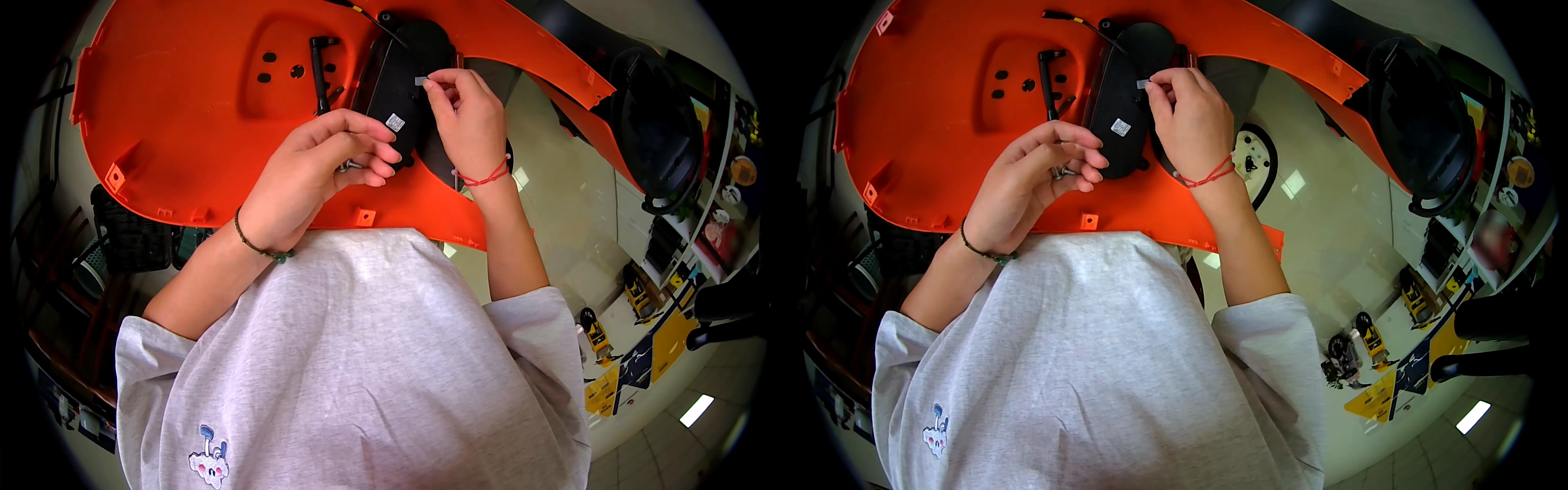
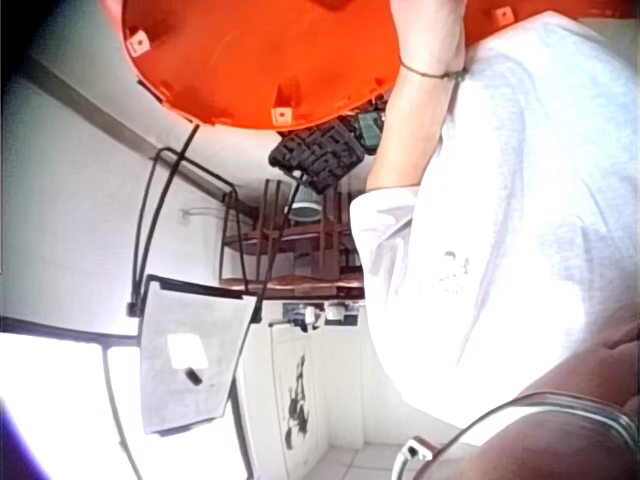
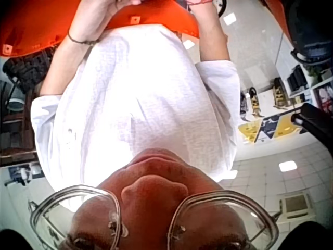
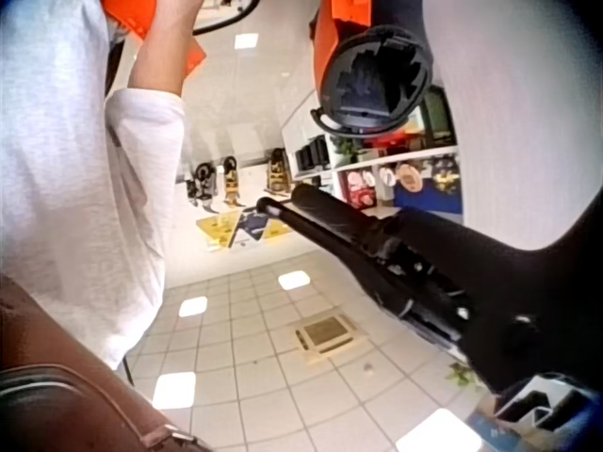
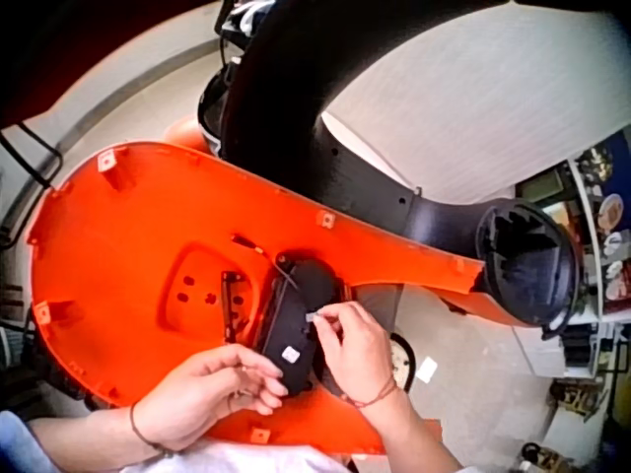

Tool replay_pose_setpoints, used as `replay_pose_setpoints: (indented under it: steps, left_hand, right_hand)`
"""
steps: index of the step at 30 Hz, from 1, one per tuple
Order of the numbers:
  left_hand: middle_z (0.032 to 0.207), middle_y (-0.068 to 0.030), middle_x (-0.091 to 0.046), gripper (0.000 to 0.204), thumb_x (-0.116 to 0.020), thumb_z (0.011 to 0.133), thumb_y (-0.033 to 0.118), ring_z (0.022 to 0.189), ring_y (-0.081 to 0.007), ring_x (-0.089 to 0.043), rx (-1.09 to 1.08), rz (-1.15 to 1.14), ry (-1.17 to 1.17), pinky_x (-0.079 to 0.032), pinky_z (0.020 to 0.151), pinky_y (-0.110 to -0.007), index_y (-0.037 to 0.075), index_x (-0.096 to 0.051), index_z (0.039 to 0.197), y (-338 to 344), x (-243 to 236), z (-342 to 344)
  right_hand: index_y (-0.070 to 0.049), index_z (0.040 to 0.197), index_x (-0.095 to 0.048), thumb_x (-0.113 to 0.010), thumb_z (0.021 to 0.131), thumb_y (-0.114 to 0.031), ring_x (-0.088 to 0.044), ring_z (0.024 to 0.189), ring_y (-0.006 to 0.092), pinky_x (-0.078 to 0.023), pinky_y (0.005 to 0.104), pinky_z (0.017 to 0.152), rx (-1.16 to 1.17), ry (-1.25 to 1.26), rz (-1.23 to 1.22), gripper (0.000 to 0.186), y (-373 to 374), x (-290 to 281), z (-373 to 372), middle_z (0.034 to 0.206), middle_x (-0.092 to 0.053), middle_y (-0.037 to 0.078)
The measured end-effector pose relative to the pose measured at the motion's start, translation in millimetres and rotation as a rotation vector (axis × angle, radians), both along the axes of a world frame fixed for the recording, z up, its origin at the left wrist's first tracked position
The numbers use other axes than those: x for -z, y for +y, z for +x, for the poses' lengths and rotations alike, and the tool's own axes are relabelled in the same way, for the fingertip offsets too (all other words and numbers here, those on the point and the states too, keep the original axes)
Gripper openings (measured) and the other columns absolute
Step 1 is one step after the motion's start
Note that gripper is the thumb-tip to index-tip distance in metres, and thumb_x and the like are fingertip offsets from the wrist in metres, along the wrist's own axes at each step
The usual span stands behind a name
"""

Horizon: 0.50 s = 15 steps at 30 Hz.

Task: The person uses a screwdriver to secure a component inside a red motorcycle fairing and then uses a hex key to tighten screws on the fairing.

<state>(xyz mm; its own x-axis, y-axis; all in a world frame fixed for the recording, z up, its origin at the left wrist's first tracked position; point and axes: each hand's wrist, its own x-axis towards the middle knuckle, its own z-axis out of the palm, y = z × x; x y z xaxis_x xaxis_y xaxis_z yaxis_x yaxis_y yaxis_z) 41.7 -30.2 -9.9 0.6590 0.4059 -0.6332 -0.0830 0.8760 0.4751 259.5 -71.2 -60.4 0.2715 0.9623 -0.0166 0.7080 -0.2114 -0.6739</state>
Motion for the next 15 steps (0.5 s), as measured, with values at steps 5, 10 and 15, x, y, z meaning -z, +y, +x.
replay_pose_setpoints:
  steps: [5,10,15]
  left_hand:
    - [0.100,-0.0082,-0.066,0.024,-0.044,0.095,0.007,0.089,-0.0139,-0.062,0.002,-0.001,0.012,-0.050,0.085,-0.028,0.001,-0.060,0.112,1.2,-1.2,-0.9]
    - [0.099,-0.0082,-0.066,0.024,-0.044,0.095,0.007,0.089,-0.0138,-0.062,-0.004,-0.002,0.006,-0.050,0.085,-0.028,0.001,-0.060,0.112,0.3,-1.4,-0.3]
    - [0.099,-0.0080,-0.066,0.024,-0.044,0.095,0.007,0.089,-0.0135,-0.062,-0.007,0.002,0.004,-0.050,0.085,-0.028,0.001,-0.060,0.111,0.9,-3.6,0.0]
  right_hand:
    - [-0.001,0.100,-0.068,-0.071,0.085,-0.020,-0.068,0.078,0.0218,-0.054,0.0335,0.070,0.182,-0.073,-0.103,0.025,-5.3,3.8,34.0,0.093,-0.070,0.011]
    - [-0.005,0.117,-0.062,-0.069,0.084,-0.030,-0.066,0.094,0.0307,-0.053,0.0418,0.081,0.073,-0.248,-0.386,0.042,-12.5,39.3,47.2,0.107,-0.067,0.012]
    - [-0.002,0.112,-0.063,-0.070,0.078,-0.030,-0.065,0.096,0.0357,-0.052,0.0432,0.082,0.115,-0.217,-0.398,0.045,-1.5,35.3,47.2,0.105,-0.066,0.018]
